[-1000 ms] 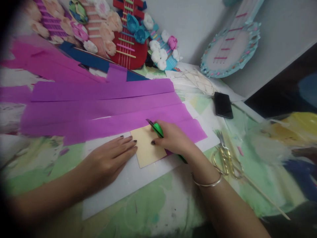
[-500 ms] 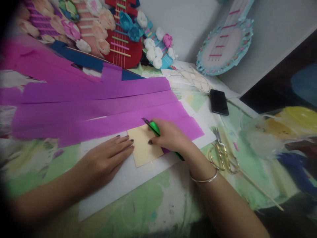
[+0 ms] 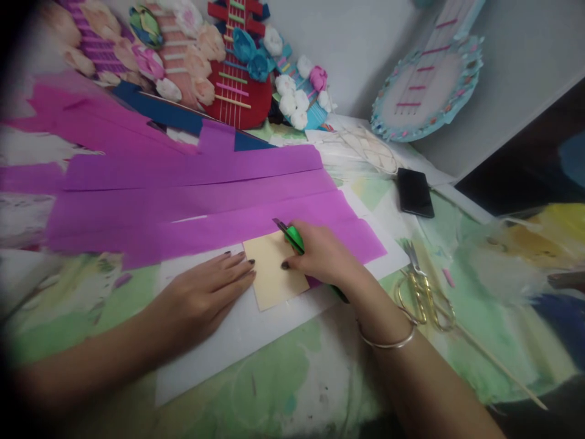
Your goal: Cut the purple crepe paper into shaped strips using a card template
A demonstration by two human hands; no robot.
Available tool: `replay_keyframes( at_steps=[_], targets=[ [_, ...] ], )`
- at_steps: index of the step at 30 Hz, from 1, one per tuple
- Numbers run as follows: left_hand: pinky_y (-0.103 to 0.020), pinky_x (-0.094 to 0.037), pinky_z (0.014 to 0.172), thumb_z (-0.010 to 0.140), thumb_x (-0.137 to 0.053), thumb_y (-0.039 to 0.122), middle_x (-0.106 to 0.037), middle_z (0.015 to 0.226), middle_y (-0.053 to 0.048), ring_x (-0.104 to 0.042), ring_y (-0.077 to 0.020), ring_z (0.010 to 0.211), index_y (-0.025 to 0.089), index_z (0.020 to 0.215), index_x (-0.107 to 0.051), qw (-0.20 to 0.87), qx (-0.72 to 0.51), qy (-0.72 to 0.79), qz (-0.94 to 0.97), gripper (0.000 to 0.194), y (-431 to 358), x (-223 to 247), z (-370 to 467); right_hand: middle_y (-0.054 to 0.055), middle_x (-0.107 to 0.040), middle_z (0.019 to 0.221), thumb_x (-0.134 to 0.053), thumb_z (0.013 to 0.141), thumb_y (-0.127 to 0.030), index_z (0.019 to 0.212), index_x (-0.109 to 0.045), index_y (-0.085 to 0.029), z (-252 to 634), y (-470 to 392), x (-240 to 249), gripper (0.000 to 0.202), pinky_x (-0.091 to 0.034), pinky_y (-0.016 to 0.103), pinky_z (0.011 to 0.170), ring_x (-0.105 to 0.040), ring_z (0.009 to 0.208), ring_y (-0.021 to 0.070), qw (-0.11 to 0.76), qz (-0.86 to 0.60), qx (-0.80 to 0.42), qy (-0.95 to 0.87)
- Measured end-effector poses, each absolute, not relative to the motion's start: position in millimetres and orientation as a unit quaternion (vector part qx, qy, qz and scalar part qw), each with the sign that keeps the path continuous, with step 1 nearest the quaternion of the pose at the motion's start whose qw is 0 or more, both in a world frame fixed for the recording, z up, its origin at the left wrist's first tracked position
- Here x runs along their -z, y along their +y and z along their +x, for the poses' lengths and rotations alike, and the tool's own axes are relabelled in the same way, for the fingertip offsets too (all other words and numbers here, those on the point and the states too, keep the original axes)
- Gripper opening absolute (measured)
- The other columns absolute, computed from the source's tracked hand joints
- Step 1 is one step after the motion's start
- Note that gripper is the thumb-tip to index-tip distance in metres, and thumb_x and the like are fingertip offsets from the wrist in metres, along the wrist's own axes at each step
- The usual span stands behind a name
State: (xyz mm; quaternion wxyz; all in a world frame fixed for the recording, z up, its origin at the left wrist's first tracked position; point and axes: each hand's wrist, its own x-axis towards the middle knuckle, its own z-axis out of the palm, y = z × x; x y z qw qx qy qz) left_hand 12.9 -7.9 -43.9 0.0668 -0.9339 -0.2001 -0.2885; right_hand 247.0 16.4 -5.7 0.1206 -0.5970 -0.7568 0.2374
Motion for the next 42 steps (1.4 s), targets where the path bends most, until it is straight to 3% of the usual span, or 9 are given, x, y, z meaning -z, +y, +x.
replay_keyframes(
  at_steps=[14,18,22,28,32,36,39,42],
  targets=[
    [-0.045,-0.059,0.085,0.086,-0.045,-0.001,-0.071,0.104,-0.017,-0.067,-0.0296,0.100,0.002,0.104,-0.067,0.072,0.286,-0.196,-0.935,0.028,-9.4,47.0,11.9,0.003,-0.063,0.085,-0.073,0.068,-0.025,0.089,-0.054,-0.019,245.2,16.1,5.7,0.029,-0.037,0.028,0.062,-0.057,0.076,0.0205,0.119,-0.604,-0.237,-0.752],
    [-0.053,-0.049,0.098,0.087,-0.044,-0.001,-0.069,0.104,-0.019,-0.060,-0.0323,0.114,0.001,0.104,-0.066,0.050,0.289,-0.196,-0.936,0.028,-9.3,45.4,14.4,0.003,-0.064,0.086,-0.073,0.067,-0.025,0.090,-0.054,-0.020,246.3,16.2,6.6,0.030,-0.036,0.027,0.062,-0.058,0.077,0.0208,0.119,-0.604,-0.235,-0.752],
    [-0.052,-0.046,0.102,0.089,-0.041,0.004,-0.066,0.108,-0.018,-0.060,-0.0278,0.112,0.006,0.101,-0.064,-0.009,0.272,-0.208,-0.940,0.026,-7.6,40.1,18.4,0.002,-0.064,0.081,-0.074,0.067,-0.026,0.087,-0.052,-0.021,246.2,16.2,7.3,0.030,-0.035,0.026,0.059,-0.057,0.073,0.0196,0.111,-0.613,-0.224,-0.750],
    [-0.048,-0.051,0.088,0.093,-0.047,0.022,-0.062,0.106,-0.018,-0.058,-0.0288,0.102,0.009,0.097,-0.061,-0.042,0.227,-0.223,-0.947,0.019,-4.8,35.5,25.3,0.001,-0.061,0.076,-0.074,0.067,-0.028,0.083,-0.050,-0.021,245.9,16.4,7.5,0.030,-0.032,0.027,0.057,-0.054,0.069,0.0183,0.102,-0.610,-0.212,-0.757],
    [-0.053,-0.047,0.087,0.089,-0.055,0.037,-0.061,0.102,-0.017,-0.054,-0.0335,0.101,0.008,0.112,-0.057,-0.034,0.193,-0.259,-0.946,0.038,-1.6,33.4,35.2,0.000,-0.057,0.072,-0.075,0.066,-0.028,0.080,-0.047,-0.021,245.8,15.7,6.3,0.031,-0.030,0.026,0.055,-0.050,0.065,0.0165,0.111,-0.603,-0.210,-0.762],
    [-0.058,-0.043,0.089,0.083,-0.059,0.044,-0.058,0.100,-0.019,-0.051,-0.0365,0.101,0.004,0.109,-0.058,-0.032,0.191,-0.262,-0.946,0.048,3.7,28.8,48.0,0.000,-0.055,0.070,-0.072,0.067,-0.027,0.078,-0.046,-0.021,246.4,13.9,4.0,0.030,-0.029,0.026,0.054,-0.048,0.063,0.0157,0.110,-0.605,-0.208,-0.760],
    [-0.052,-0.049,0.084,0.082,-0.062,0.042,-0.057,0.100,-0.019,-0.053,-0.0327,0.095,0.002,0.108,-0.058,-0.058,0.183,-0.263,-0.945,0.048,5.6,27.7,52.5,0.000,-0.055,0.071,-0.065,0.076,-0.032,0.079,-0.046,-0.020,248.9,12.2,3.8,0.023,-0.031,0.027,0.055,-0.049,0.064,0.0160,0.127,-0.601,-0.213,-0.759],
    [-0.050,-0.049,0.090,0.083,-0.061,0.043,-0.054,0.117,-0.024,-0.051,-0.0367,0.112,0.002,0.117,-0.054,-0.059,0.181,-0.270,-0.944,0.054,5.2,31.3,50.7,0.002,-0.058,0.074,-0.052,0.086,-0.032,0.085,-0.047,-0.020,253.8,10.6,6.3,0.013,-0.037,0.028,0.059,-0.052,0.068,0.0166,0.182,-0.596,-0.255,-0.739]
  ],
)
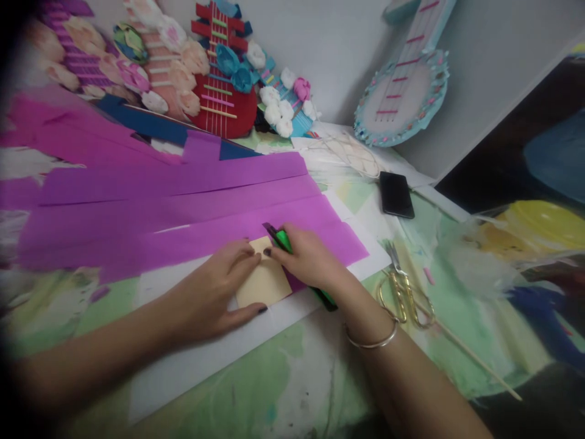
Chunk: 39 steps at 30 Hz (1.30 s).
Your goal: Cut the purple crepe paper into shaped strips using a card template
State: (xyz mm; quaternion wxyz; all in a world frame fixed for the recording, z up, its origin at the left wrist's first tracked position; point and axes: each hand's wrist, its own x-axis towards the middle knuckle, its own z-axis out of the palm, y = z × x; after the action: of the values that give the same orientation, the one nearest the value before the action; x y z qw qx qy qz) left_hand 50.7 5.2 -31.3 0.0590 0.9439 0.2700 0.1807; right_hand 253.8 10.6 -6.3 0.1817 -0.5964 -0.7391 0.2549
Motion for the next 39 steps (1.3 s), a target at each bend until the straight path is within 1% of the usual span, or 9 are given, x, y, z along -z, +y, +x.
replay_keyframes(
  at_steps=[3,7,13,17,24,28,31,34,39],
  targets=[
    [-0.054,-0.040,0.102,0.086,-0.056,0.047,-0.045,0.134,-0.029,-0.039,-0.0405,0.129,-0.001,0.125,-0.049,0.041,-0.166,0.268,0.948,0.062,5.0,36.2,48.0,0.000,-0.061,0.072,-0.042,0.089,-0.023,0.099,-0.046,-0.020,258.4,9.2,8.5,0.011,-0.043,0.028,0.061,-0.056,0.065,0.0152,0.253,-0.582,-0.366,-0.680],
    [-0.055,-0.036,0.106,0.086,-0.055,0.049,-0.042,0.139,-0.030,-0.036,-0.0408,0.133,-0.002,0.127,-0.049,0.049,-0.136,0.273,0.951,0.065,5.8,37.8,48.4,-0.003,-0.064,0.076,-0.043,0.090,-0.025,0.125,-0.028,-0.029,259.8,9.0,5.8,0.039,-0.047,0.027,0.047,-0.059,0.049,0.0132,0.371,-0.548,-0.518,-0.541],
    [-0.055,-0.034,0.108,0.087,-0.052,0.051,-0.042,0.141,-0.026,-0.033,-0.0402,0.135,0.002,0.127,-0.052,0.052,-0.122,0.280,0.951,0.063,6.2,36.2,49.2,0.003,-0.070,0.079,-0.059,0.081,-0.030,0.096,-0.049,-0.023,268.7,18.0,-1.0,0.019,-0.054,0.024,0.049,-0.064,0.052,0.0126,0.523,-0.504,-0.567,-0.388],
    [-0.056,-0.034,0.108,0.088,-0.049,0.051,-0.040,0.144,-0.025,-0.030,-0.0403,0.137,0.003,0.130,-0.050,0.055,-0.118,0.278,0.952,0.064,6.6,37.6,48.0,0.008,-0.072,0.085,-0.054,0.079,-0.037,0.096,-0.058,-0.020,280.4,22.4,-1.4,0.025,-0.059,0.037,0.075,-0.070,0.084,0.0225,0.567,-0.441,-0.609,-0.338],
    [-0.054,-0.031,0.110,0.093,-0.039,0.042,-0.033,0.144,-0.032,-0.026,-0.0424,0.137,-0.008,0.136,-0.041,0.066,-0.090,0.274,0.955,0.065,-1.0,40.1,52.5,0.009,-0.067,0.115,-0.055,0.072,-0.040,0.107,-0.063,-0.020,287.2,20.3,3.7,0.041,-0.040,0.052,0.105,-0.050,0.127,0.0320,0.589,-0.341,-0.615,-0.399],
    [-0.053,-0.026,0.113,0.095,-0.034,0.041,-0.027,0.147,-0.032,-0.020,-0.0429,0.139,-0.008,0.139,-0.035,0.088,-0.080,0.279,0.953,0.066,-4.4,38.3,55.3,0.008,-0.068,0.112,-0.070,0.065,-0.025,0.110,-0.055,-0.023,277.9,20.5,9.6,0.047,-0.048,0.046,0.097,-0.061,0.114,0.0281,0.592,-0.379,-0.579,-0.412],
    [-0.052,-0.025,0.113,0.093,-0.039,0.041,-0.027,0.148,-0.031,-0.019,-0.0421,0.139,-0.007,0.140,-0.033,0.112,-0.058,0.290,0.949,0.067,-4.0,35.0,56.0,0.003,-0.071,0.096,-0.076,0.062,-0.015,0.107,-0.049,-0.027,266.3,21.8,18.1,0.054,-0.057,0.035,0.069,-0.070,0.079,0.0204,0.583,-0.440,-0.526,-0.435],
    [-0.051,-0.024,0.114,0.089,-0.047,0.040,-0.024,0.150,-0.030,-0.017,-0.0416,0.140,-0.007,0.140,-0.033,0.126,-0.056,0.291,0.947,0.071,-3.3,34.6,54.9,-0.003,-0.065,0.078,-0.078,0.061,-0.015,0.102,-0.048,-0.028,256.0,23.1,26.1,0.053,-0.048,0.023,0.047,-0.061,0.055,0.0122,0.586,-0.455,-0.507,-0.438],
    [-0.054,-0.021,0.114,0.093,-0.038,0.047,-0.026,0.149,-0.030,-0.018,-0.0415,0.140,-0.005,0.138,-0.038,0.109,-0.093,0.278,0.950,0.068,-3.4,40.1,51.6,-0.006,-0.057,0.069,-0.076,0.064,-0.019,0.092,-0.046,-0.026,253.3,26.6,29.6,0.042,-0.048,0.022,0.057,-0.057,0.061,0.0102,0.599,-0.436,-0.486,-0.463]
  ],
)
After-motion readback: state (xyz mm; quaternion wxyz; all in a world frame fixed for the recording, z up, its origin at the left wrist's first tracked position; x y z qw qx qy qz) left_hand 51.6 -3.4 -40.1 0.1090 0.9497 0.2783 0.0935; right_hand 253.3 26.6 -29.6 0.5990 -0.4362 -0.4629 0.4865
